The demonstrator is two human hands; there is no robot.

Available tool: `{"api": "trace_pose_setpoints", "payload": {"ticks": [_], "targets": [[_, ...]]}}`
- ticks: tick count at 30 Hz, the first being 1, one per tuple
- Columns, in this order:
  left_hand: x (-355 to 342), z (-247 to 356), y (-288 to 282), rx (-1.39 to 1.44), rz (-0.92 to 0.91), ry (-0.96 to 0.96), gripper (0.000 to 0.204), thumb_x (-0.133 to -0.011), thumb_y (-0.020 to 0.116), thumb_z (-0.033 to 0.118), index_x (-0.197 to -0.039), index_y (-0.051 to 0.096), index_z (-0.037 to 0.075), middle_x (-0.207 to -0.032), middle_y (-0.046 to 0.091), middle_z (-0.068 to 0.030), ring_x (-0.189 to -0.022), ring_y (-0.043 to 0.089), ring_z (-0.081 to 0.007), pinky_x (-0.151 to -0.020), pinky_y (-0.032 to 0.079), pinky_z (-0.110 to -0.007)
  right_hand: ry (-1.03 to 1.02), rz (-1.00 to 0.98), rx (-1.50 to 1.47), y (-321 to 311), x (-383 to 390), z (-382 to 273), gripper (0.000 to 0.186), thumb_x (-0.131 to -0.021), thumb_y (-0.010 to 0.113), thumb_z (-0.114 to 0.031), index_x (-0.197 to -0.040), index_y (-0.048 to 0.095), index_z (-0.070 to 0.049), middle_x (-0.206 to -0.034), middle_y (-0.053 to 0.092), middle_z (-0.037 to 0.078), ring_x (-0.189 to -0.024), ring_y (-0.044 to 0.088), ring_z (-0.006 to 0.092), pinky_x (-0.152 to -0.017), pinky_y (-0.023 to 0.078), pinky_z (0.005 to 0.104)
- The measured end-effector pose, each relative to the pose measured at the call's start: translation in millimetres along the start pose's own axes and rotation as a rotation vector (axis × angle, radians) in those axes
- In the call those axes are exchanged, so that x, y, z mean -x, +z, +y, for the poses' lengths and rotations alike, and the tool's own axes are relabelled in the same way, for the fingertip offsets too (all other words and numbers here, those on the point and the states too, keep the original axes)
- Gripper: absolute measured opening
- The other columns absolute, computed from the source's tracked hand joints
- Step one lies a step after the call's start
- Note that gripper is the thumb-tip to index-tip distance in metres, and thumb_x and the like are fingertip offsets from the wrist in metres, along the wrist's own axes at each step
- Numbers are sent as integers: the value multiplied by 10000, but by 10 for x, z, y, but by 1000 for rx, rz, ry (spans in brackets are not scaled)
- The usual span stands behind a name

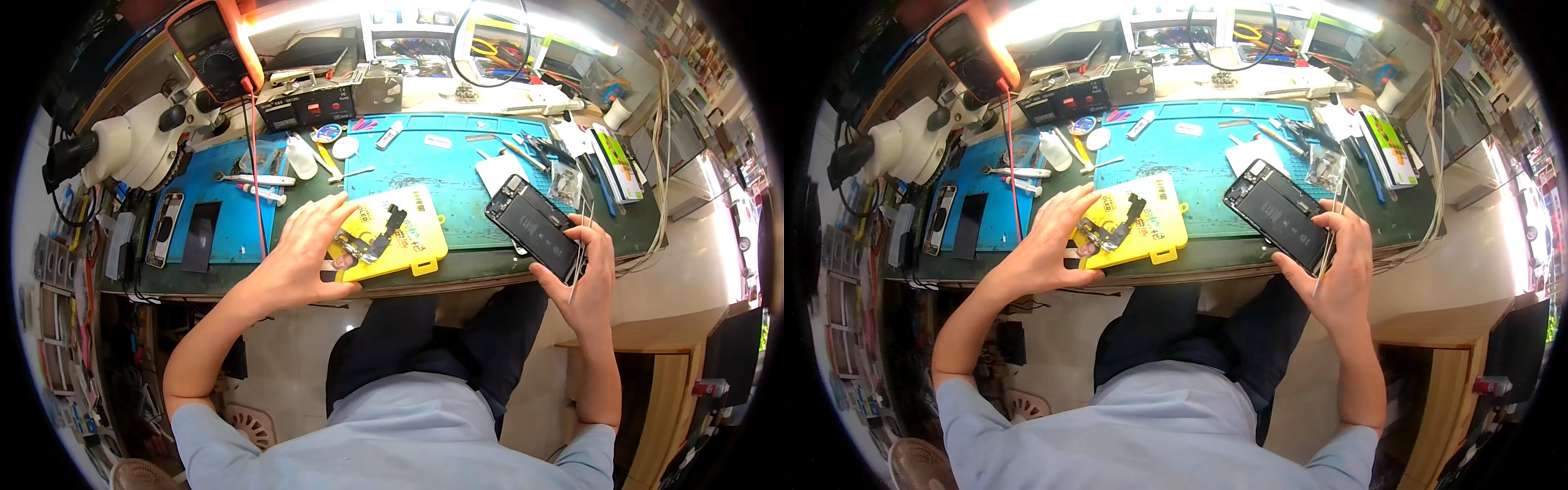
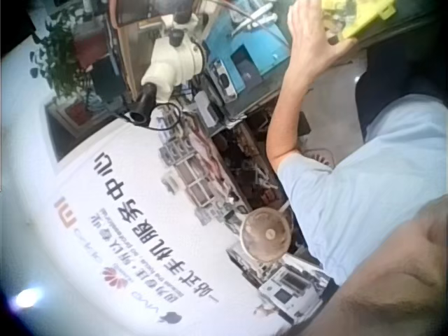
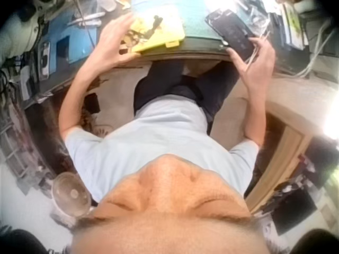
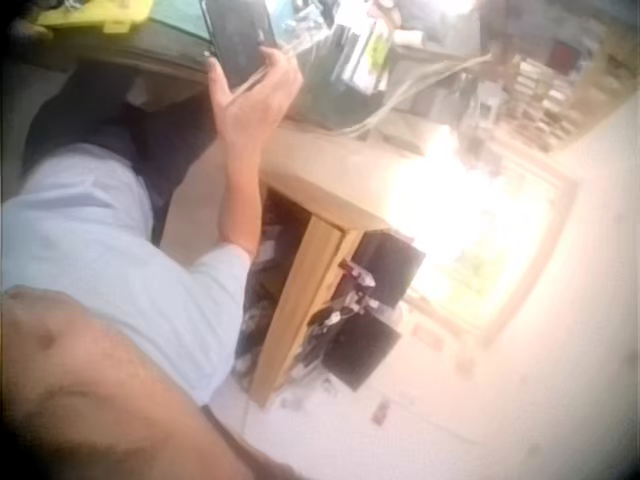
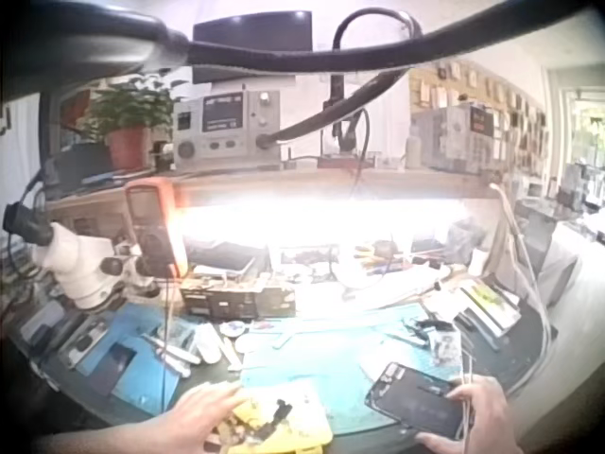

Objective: The person uses a yellow heating tool to warm the back of a smartphone, then removes the back cover and disconnects internal cables. They replace the battery, reconnect the components, and reassemble the phone. Finally, they connect a charging cable and test the device by unlocking it and using the dialer.

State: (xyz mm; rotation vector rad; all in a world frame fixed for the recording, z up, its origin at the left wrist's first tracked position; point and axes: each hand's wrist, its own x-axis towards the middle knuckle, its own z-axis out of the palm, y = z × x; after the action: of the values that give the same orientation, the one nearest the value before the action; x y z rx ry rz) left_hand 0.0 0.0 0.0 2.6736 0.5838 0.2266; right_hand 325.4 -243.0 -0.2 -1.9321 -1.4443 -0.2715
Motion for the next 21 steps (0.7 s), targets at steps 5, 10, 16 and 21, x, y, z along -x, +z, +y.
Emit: {"api": "trace_pose_setpoints", "payload": {"ticks": [5,10,16,21], "targets": [[165,31,124,-32,168,138,914,-728,904,332,-1491,474,71,-1547,449,-149,-1426,414,-369,-1182,334,-518,-27,-10,3,74,-75,-50,592,-695,923,-192,-1148,567,-55,-1298,619,176,-1180,566,356,-1013,465,445],[35,32,75,-261,257,317,500,-791,823,149,-1253,666,42,-1209,678,-99,-1149,626,-285,-1006,494,-433,-92,36,27,253,-264,-147,584,-705,918,-189,-1150,568,-45,-1283,626,177,-1161,572,361,-1002,467,448],[-237,20,-7,-468,411,584,290,-831,705,104,-1110,708,23,-1044,706,-97,-935,699,-250,-839,565,-378,-18,122,106,110,-361,-35,574,-758,902,-221,-1181,562,-33,-1327,616,160,-1184,582,336,-1024,466,422],[-900,157,18,-413,612,709,328,-836,700,85,-1158,703,21,-1067,706,-80,-937,704,-220,-800,575,-352,59,140,101,4,-270,37,581,-771,904,-242,-1187,560,-28,-1326,614,164,-1169,576,330,-1018,464,425]]}}
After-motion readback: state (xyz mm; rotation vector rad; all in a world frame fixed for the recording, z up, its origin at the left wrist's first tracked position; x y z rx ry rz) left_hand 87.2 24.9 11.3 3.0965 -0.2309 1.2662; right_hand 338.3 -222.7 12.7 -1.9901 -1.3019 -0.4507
